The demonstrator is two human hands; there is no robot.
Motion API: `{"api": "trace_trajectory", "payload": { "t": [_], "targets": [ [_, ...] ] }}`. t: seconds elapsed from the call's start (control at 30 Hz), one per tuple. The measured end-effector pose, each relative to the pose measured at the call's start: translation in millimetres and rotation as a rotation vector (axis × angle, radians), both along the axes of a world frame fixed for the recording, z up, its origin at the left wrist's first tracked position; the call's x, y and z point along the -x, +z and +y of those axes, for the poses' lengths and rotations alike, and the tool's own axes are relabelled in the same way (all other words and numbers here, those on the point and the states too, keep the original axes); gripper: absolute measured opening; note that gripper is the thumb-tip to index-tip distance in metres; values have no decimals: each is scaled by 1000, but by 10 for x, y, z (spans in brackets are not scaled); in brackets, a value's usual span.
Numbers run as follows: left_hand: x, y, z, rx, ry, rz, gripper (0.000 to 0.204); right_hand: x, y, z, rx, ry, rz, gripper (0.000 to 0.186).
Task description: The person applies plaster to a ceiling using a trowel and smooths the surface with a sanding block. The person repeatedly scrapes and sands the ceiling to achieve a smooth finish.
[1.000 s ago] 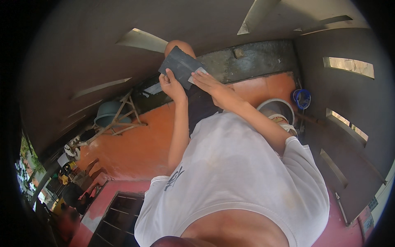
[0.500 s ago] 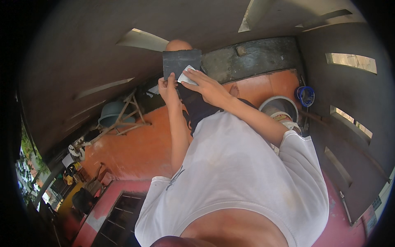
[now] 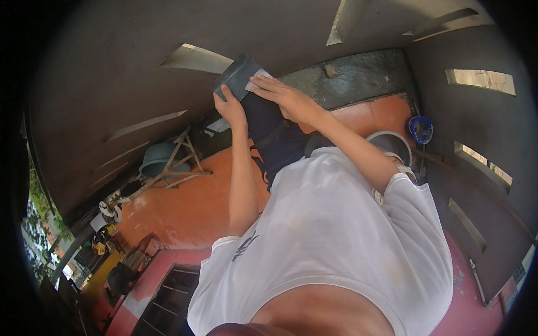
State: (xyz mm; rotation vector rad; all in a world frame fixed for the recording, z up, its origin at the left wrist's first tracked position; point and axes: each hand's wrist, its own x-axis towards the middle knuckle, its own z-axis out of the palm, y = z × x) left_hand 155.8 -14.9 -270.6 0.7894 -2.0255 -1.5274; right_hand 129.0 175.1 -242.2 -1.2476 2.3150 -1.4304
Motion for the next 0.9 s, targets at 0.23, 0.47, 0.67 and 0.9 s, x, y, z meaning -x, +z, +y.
{"api": "trace_trajectory", "payload": {
  "t": [0.23,0.47,0.67,0.9],
  "targets": [
    [-184,-254,186,17,78,55,63,205,-304,-220,-78,41,102,90],
    [-152,-73,-208,541,-395,-46,58,244,-294,-292,-98,17,100,87],
    [-217,-240,-148,385,-320,-84,56,312,-379,-146,-63,74,100,85],
    [-168,-195,-159,628,-283,-184,50,330,-408,-160,-5,201,66,81]
  ]
}}
